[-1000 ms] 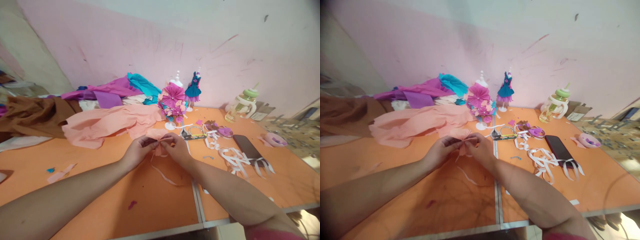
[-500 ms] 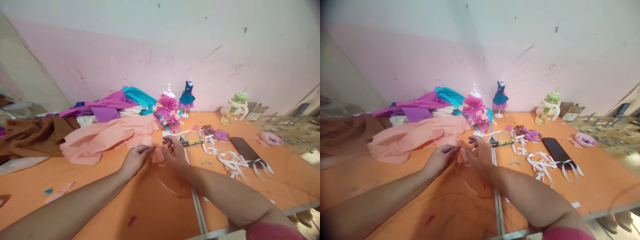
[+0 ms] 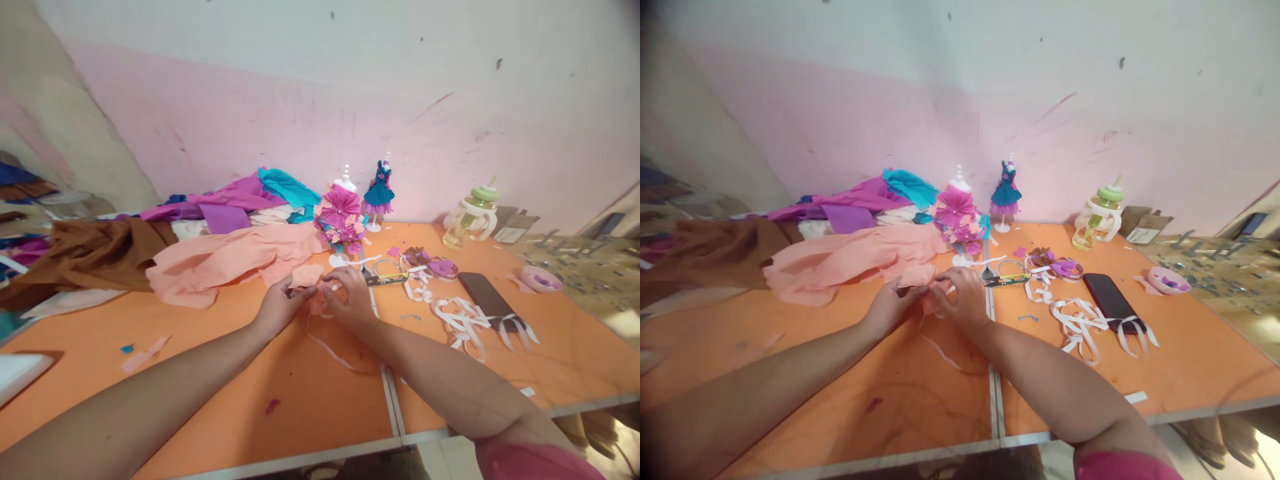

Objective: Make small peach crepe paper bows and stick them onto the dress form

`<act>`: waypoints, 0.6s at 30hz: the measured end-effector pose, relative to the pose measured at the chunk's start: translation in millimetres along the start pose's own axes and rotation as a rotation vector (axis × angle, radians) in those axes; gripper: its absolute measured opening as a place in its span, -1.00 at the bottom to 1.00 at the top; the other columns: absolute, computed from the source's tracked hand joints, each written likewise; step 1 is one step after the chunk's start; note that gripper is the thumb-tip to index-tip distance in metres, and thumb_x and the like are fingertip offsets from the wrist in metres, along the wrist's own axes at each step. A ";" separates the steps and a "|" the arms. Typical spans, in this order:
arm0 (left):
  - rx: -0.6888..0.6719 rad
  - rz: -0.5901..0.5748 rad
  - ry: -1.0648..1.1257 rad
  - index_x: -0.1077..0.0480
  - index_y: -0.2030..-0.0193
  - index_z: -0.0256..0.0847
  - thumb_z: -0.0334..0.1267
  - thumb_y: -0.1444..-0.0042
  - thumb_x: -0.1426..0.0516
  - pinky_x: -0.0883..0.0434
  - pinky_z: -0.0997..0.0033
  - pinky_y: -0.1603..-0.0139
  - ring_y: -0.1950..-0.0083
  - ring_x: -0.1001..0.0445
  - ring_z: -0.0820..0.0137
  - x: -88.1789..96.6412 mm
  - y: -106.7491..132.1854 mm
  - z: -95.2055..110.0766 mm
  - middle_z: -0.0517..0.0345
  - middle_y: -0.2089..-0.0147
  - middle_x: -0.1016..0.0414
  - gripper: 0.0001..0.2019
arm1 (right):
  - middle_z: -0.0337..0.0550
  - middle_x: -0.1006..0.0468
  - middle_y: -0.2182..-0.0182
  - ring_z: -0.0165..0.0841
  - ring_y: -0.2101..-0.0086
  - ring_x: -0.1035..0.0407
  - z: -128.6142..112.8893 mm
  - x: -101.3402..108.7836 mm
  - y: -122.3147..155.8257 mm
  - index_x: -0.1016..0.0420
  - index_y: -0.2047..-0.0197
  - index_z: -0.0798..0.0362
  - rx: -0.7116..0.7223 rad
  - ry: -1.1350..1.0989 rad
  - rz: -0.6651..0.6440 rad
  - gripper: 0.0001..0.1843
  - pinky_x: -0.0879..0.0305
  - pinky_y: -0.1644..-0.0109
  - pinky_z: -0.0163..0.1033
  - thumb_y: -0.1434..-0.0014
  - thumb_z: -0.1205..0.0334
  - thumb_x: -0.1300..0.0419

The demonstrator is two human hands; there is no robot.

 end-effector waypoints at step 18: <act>-0.420 0.019 -0.751 -0.41 0.36 -0.13 -0.13 -0.05 -0.20 -0.06 0.09 -0.24 0.14 -0.48 0.29 0.6 4.9 5.9 0.20 0.28 -0.55 -0.86 | -0.20 -0.53 0.30 -0.41 0.32 -0.33 1.5 -6.1 1.0 -0.56 0.22 0.01 -0.188 -0.347 -0.109 -0.84 -0.24 0.24 -0.29 -0.10 0.24 -0.21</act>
Point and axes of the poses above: each hand's wrist, its own y-axis away from the middle knuckle, its own x-axis out of the back of the hand, z = x × y, the point moved 1 cm from there along -y, towards the middle knuckle
